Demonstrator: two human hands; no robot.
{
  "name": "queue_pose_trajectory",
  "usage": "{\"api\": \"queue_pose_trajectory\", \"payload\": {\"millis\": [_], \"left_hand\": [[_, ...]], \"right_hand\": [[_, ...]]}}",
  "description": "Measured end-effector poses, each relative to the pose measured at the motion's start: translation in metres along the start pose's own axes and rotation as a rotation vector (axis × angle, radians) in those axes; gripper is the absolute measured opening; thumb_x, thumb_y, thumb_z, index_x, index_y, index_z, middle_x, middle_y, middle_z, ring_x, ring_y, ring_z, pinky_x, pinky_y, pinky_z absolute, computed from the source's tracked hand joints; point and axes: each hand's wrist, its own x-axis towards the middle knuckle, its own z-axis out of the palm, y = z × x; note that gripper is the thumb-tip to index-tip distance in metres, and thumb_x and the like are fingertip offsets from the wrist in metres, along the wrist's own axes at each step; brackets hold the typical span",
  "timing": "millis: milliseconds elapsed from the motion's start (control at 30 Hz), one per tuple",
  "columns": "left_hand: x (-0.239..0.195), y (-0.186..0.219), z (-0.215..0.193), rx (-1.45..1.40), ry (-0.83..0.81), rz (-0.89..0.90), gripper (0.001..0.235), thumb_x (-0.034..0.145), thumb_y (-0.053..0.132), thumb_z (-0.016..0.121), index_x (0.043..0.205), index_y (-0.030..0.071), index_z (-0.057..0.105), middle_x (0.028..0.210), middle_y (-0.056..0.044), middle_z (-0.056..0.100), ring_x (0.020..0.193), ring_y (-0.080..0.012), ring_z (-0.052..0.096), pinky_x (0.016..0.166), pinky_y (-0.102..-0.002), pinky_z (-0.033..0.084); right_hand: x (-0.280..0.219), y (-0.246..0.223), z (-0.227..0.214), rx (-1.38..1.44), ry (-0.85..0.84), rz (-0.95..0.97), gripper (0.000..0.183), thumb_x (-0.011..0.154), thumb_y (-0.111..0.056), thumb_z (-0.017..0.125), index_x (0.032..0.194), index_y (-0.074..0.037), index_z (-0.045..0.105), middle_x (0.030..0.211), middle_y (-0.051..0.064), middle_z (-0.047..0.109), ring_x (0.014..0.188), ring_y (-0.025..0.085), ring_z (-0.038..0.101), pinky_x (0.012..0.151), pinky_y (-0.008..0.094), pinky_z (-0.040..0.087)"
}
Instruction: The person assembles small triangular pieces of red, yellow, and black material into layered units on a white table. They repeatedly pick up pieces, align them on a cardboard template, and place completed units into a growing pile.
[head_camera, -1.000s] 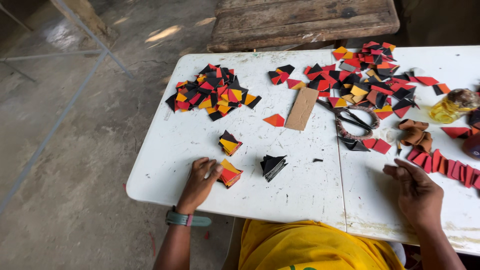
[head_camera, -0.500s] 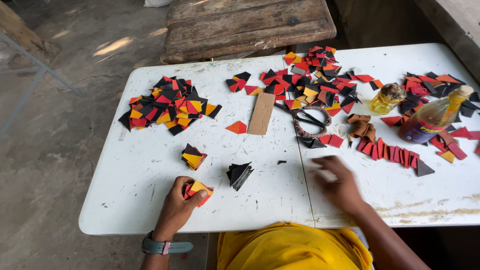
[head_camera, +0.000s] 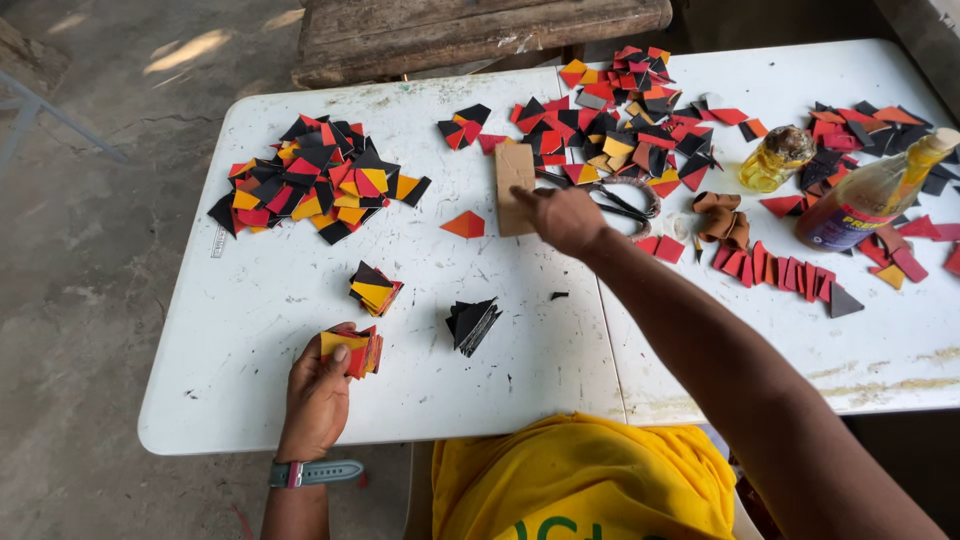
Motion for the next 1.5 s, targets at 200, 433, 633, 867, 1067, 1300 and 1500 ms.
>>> {"api": "queue_pose_trajectory", "payload": {"millis": [200, 433, 633, 867, 1067, 1300, 1500], "left_hand": [[0.002, -0.001, -0.005, -0.08, 0.016, -0.004, 0.036, 0.102, 0.014, 0.064, 0.133, -0.003, 0.057, 0.126, -0.013, 0.063, 0.12, -0.0201, 0.06, 0.108, -0.041, 0.045], [0.005, 0.003, 0.001, -0.018, 0.1, -0.034, 0.036, 0.096, 0.009, 0.062, 0.13, -0.003, 0.055, 0.124, -0.016, 0.063, 0.117, -0.022, 0.062, 0.103, -0.041, 0.05], [0.004, 0.004, 0.0, -0.064, 0.095, -0.031, 0.035, 0.097, 0.009, 0.061, 0.13, -0.004, 0.055, 0.122, -0.016, 0.064, 0.115, -0.0239, 0.063, 0.098, -0.043, 0.05], [0.005, 0.001, -0.007, -0.091, 0.097, -0.073, 0.035, 0.098, 0.01, 0.06, 0.129, -0.004, 0.056, 0.124, -0.016, 0.064, 0.119, -0.0233, 0.061, 0.104, -0.044, 0.048], [0.0, -0.003, -0.01, -0.099, 0.07, -0.01, 0.036, 0.1, 0.011, 0.06, 0.132, -0.006, 0.056, 0.124, -0.018, 0.064, 0.118, -0.0255, 0.061, 0.106, -0.046, 0.044], [0.01, -0.001, -0.011, -0.098, 0.161, -0.079, 0.036, 0.098, 0.013, 0.059, 0.13, -0.003, 0.055, 0.124, -0.017, 0.065, 0.121, -0.0244, 0.061, 0.109, -0.047, 0.042], [0.006, -0.008, -0.017, -0.055, 0.162, -0.052, 0.035, 0.102, 0.014, 0.058, 0.132, -0.004, 0.055, 0.124, -0.017, 0.064, 0.12, -0.0241, 0.06, 0.109, -0.047, 0.043]], "right_hand": [[-0.001, 0.022, -0.01, 0.306, 0.275, 0.132, 0.043, 0.108, -0.043, 0.048, 0.143, -0.021, 0.059, 0.12, 0.014, 0.077, 0.096, 0.03, 0.075, 0.087, 0.043, 0.06], [0.028, -0.034, 0.011, 0.297, 0.326, 0.4, 0.09, 0.074, -0.048, 0.08, 0.151, -0.023, 0.041, 0.133, 0.02, 0.06, 0.122, 0.04, 0.059, 0.093, 0.05, 0.052], [0.022, -0.024, -0.012, 1.238, 0.531, 0.236, 0.096, 0.078, -0.007, 0.077, 0.157, -0.018, 0.025, 0.123, 0.013, 0.068, 0.108, 0.025, 0.07, 0.093, 0.037, 0.057], [-0.144, 0.036, -0.018, 0.931, -0.066, 0.064, 0.046, 0.095, -0.019, 0.069, 0.139, -0.01, 0.06, 0.119, 0.01, 0.076, 0.108, 0.018, 0.068, 0.098, 0.036, 0.053], [-0.131, -0.021, -0.025, 0.582, 0.359, 0.179, 0.057, 0.089, -0.01, 0.065, 0.145, -0.015, 0.052, 0.122, 0.022, 0.07, 0.1, 0.043, 0.068, 0.085, 0.047, 0.055], [-0.158, -0.062, -0.048, 0.587, 0.065, 0.322, 0.061, 0.093, -0.03, 0.07, 0.15, -0.026, 0.049, 0.11, 0.022, 0.075, 0.101, 0.041, 0.071, 0.089, 0.044, 0.057], [-0.174, -0.01, -0.034, 0.465, 0.53, 0.189, 0.049, 0.088, -0.037, 0.074, 0.133, -0.021, 0.064, 0.119, 0.01, 0.069, 0.099, 0.035, 0.07, 0.083, 0.044, 0.057]]}}
